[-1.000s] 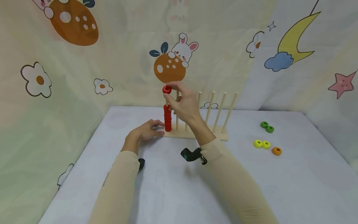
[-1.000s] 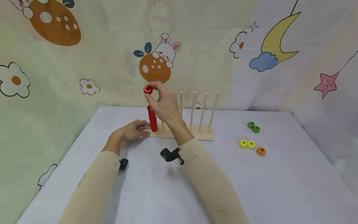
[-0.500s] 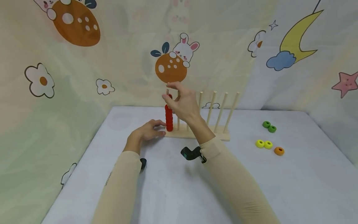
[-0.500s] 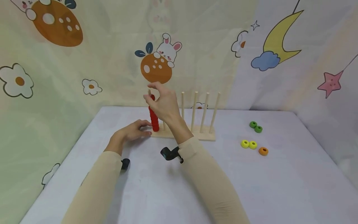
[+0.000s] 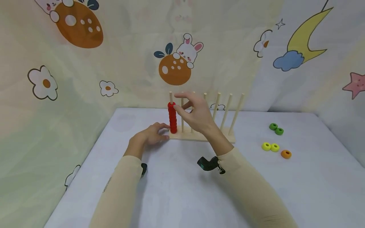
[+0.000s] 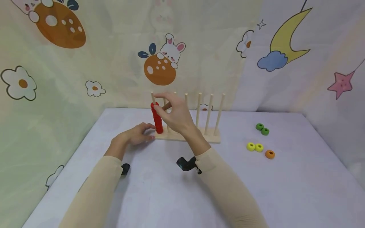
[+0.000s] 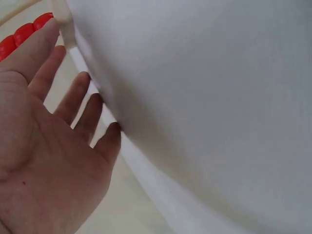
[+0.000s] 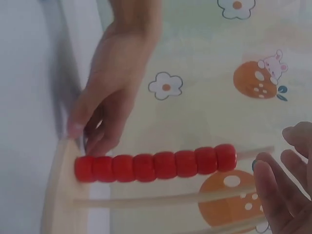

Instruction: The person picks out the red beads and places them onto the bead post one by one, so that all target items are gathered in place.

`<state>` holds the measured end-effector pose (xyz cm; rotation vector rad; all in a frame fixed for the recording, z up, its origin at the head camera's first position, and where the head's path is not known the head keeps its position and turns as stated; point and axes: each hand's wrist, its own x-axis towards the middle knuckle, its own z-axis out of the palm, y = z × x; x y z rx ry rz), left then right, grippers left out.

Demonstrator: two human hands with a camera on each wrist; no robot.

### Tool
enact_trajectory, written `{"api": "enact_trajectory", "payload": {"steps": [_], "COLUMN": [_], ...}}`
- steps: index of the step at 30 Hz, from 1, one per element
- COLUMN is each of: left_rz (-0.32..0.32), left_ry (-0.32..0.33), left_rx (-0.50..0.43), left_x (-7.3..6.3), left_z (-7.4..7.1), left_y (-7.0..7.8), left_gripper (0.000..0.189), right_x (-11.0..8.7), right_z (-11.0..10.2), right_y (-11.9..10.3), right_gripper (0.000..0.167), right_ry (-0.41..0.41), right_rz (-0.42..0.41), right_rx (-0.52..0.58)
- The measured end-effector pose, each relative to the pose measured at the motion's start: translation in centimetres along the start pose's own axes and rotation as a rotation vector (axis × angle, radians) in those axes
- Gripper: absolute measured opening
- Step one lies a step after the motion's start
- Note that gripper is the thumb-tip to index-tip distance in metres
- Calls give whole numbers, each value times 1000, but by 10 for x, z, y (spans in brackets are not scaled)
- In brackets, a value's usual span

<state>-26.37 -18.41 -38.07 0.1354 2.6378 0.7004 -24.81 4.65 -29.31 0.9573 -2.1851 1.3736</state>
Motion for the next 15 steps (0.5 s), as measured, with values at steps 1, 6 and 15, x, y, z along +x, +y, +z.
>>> {"api": "enact_trajectory", "payload": {"steps": [1, 6, 15], "left_rz": [7, 38, 90], "left_ry": [-1, -15, -16], "left_rx": [15, 80, 97], "left_x": [-2, -17, -59], "left_z": [-1, -7, -20], "left_y": [0, -6, -15], "left_gripper": [51, 43, 43], "right_x": [-3, -26, -64], "right_z": [-2, -13, -34], "right_y": [1, 11, 28], "right_gripper": [33, 31, 30], "right_ry": [-5, -34, -167], "right_rz": [-4, -20, 19], "right_rx": [-7, -36, -124]}}
